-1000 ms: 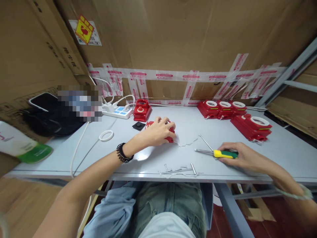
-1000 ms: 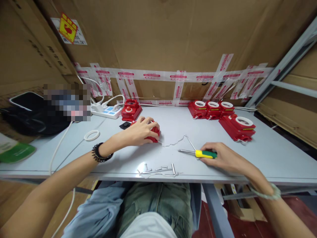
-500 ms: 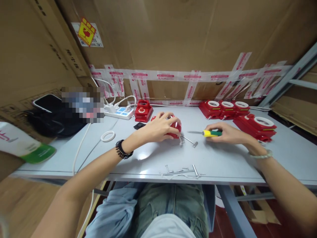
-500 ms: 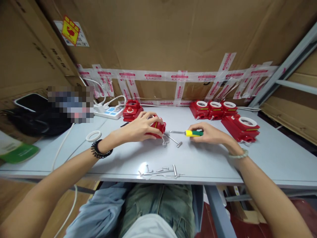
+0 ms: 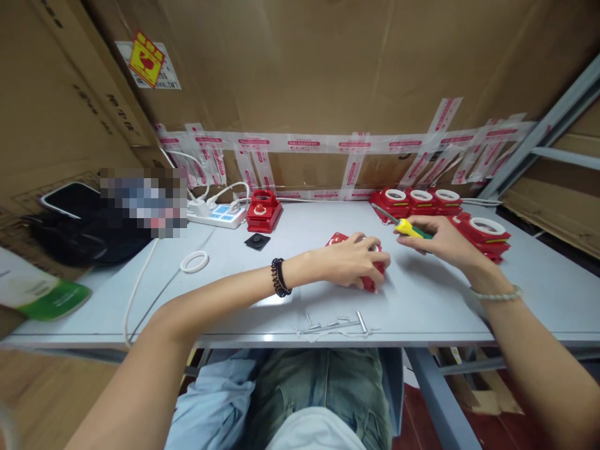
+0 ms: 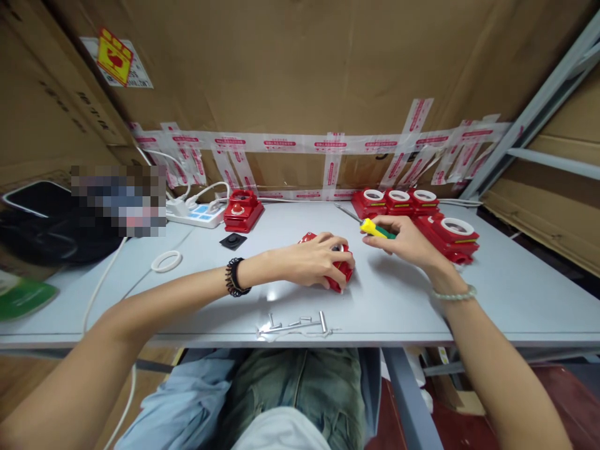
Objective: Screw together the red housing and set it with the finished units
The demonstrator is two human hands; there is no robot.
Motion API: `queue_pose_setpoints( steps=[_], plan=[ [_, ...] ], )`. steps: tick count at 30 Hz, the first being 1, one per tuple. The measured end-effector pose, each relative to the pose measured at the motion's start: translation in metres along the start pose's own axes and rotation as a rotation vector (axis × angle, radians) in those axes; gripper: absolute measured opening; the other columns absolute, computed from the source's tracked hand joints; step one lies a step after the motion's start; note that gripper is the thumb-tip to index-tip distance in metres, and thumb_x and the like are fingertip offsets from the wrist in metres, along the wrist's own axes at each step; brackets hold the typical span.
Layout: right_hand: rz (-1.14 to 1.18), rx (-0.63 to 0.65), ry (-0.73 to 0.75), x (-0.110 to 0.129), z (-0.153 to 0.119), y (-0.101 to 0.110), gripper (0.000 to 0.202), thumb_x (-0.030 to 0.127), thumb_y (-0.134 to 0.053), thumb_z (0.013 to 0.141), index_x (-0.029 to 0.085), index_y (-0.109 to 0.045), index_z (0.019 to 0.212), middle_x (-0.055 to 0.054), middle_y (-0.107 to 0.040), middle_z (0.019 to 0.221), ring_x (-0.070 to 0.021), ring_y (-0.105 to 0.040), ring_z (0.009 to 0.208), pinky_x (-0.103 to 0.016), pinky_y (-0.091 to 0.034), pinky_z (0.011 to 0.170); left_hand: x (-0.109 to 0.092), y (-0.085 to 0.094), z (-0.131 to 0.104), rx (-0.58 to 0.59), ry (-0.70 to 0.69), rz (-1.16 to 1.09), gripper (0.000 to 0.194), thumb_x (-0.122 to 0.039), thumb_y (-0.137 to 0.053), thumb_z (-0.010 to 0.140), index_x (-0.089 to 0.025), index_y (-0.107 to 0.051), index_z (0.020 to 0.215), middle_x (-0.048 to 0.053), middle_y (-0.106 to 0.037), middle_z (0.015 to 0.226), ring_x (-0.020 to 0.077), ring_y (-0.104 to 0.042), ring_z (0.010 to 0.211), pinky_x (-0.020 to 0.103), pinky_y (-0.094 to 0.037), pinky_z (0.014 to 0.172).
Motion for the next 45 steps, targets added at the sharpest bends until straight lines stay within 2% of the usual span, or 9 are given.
queue_pose_setpoints(
  steps=[6, 12, 17, 22, 28, 32, 37, 41, 45],
  plan=[
    [-0.002, 0.005, 0.014, 0.001, 0.0, -0.006, 0.042, 0.052, -0.077, 0.068, 0.016, -0.067, 0.087, 0.001, -0.057, 0.067, -0.0087, -0.043, 0.054, -0.025, -0.034, 0.048, 0.005, -0.001, -0.002, 0.057, 0.025, -0.051, 0.02, -0.024, -0.066, 0.087, -0.034, -0.072, 0.104, 0.001, -0.062, 0.124, 0.03, -0.046, 0.121, 0.043, -0.037, 0.092],
    [-0.006, -0.03, 0.024, 0.009, -0.002, -0.008, 0.04, 0.054, -0.073, 0.072, 0.017, -0.063, 0.084, 0.003, -0.053, 0.066, -0.0088, -0.042, 0.054, -0.025, -0.032, 0.049, 0.003, 0.004, -0.004, -0.039, 0.033, -0.078, 0.015, -0.024, -0.065, 0.086, -0.03, -0.074, 0.096, 0.008, -0.056, 0.133, 0.0315, -0.041, 0.133, 0.051, -0.033, 0.102],
    [0.026, -0.129, -0.014, 0.017, -0.008, -0.016, 0.043, 0.058, -0.069, 0.074, 0.018, -0.059, 0.085, 0.003, -0.051, 0.061, -0.0104, -0.042, 0.054, -0.027, -0.033, 0.053, 0.002, 0.025, -0.019, -0.089, 0.104, -0.12, 0.027, -0.025, -0.062, 0.087, -0.025, -0.068, 0.113, 0.013, -0.05, 0.14, 0.0315, -0.037, 0.139, 0.051, -0.034, 0.106],
    [-0.161, -0.302, 0.065, 0.036, -0.022, -0.03, 0.044, 0.062, -0.065, 0.075, 0.021, -0.048, 0.078, 0.001, -0.05, 0.066, -0.0139, -0.045, 0.059, -0.03, -0.036, 0.057, 0.014, 0.053, -0.063, -0.184, 0.271, -0.171, 0.03, -0.025, -0.054, 0.093, -0.022, -0.062, 0.122, 0.013, -0.053, 0.135, 0.0253, -0.048, 0.127, 0.044, -0.037, 0.105],
    [-0.543, -0.128, 0.242, 0.061, -0.023, -0.067, 0.053, 0.06, -0.073, 0.068, 0.02, -0.053, 0.095, -0.014, -0.055, 0.12, -0.0306, -0.055, 0.107, -0.041, -0.044, 0.088, 0.055, 0.05, -0.144, -0.264, 0.585, -0.122, 0.022, -0.029, -0.056, 0.093, -0.022, -0.065, 0.112, 0.012, -0.051, 0.135, 0.0264, -0.047, 0.127, 0.049, -0.037, 0.107],
    [-0.664, -0.046, 0.156, 0.055, -0.021, -0.076, 0.044, 0.058, -0.065, 0.076, 0.02, -0.056, 0.096, -0.012, -0.063, 0.111, -0.0322, -0.056, 0.105, -0.041, -0.043, 0.081, 0.076, 0.043, -0.174, -0.282, 0.675, -0.137, 0.022, -0.029, -0.057, 0.091, -0.019, -0.065, 0.11, 0.011, -0.055, 0.127, 0.0242, -0.051, 0.119, 0.046, -0.041, 0.104],
    [-0.822, -0.112, 0.056, 0.042, -0.02, -0.06, 0.044, 0.061, -0.061, 0.078, 0.019, -0.057, 0.091, -0.011, -0.066, 0.1, -0.0311, -0.057, 0.097, -0.036, -0.041, 0.071, 0.079, 0.037, -0.178, -0.269, 0.694, -0.135, 0.023, -0.03, -0.058, 0.091, -0.021, -0.065, 0.11, 0.01, -0.056, 0.124, 0.0252, -0.053, 0.116, 0.047, -0.042, 0.102],
    [-0.893, -0.219, -0.058, 0.025, -0.019, -0.025, 0.049, 0.061, -0.063, 0.076, 0.019, -0.06, 0.1, -0.012, -0.067, 0.103, -0.0315, -0.06, 0.096, -0.034, -0.038, 0.064, 0.076, 0.032, -0.175, -0.241, 0.689, -0.158, 0.023, -0.03, -0.058, 0.091, -0.021, -0.064, 0.111, 0.01, -0.055, 0.124, 0.0254, -0.054, 0.115, 0.047, -0.042, 0.101],
    [-0.973, -0.242, -0.249, 0.003, -0.023, 0.011, 0.049, 0.066, -0.059, 0.077, 0.02, -0.058, 0.094, -0.013, -0.068, 0.097, -0.0328, -0.06, 0.094, -0.033, -0.031, 0.057, 0.076, 0.027, -0.176, -0.21, 0.699, -0.17, 0.024, -0.03, -0.057, 0.092, -0.021, -0.063, 0.112, 0.01, -0.055, 0.124, 0.0253, -0.055, 0.114, 0.046, -0.044, 0.099]
  ],
)
Point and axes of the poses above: each hand's wrist, its own z-axis towards the middle knuckle, its own y-axis out of the back of the hand, x = y × z, the point moved 9 cm from there along z, towards the middle knuckle
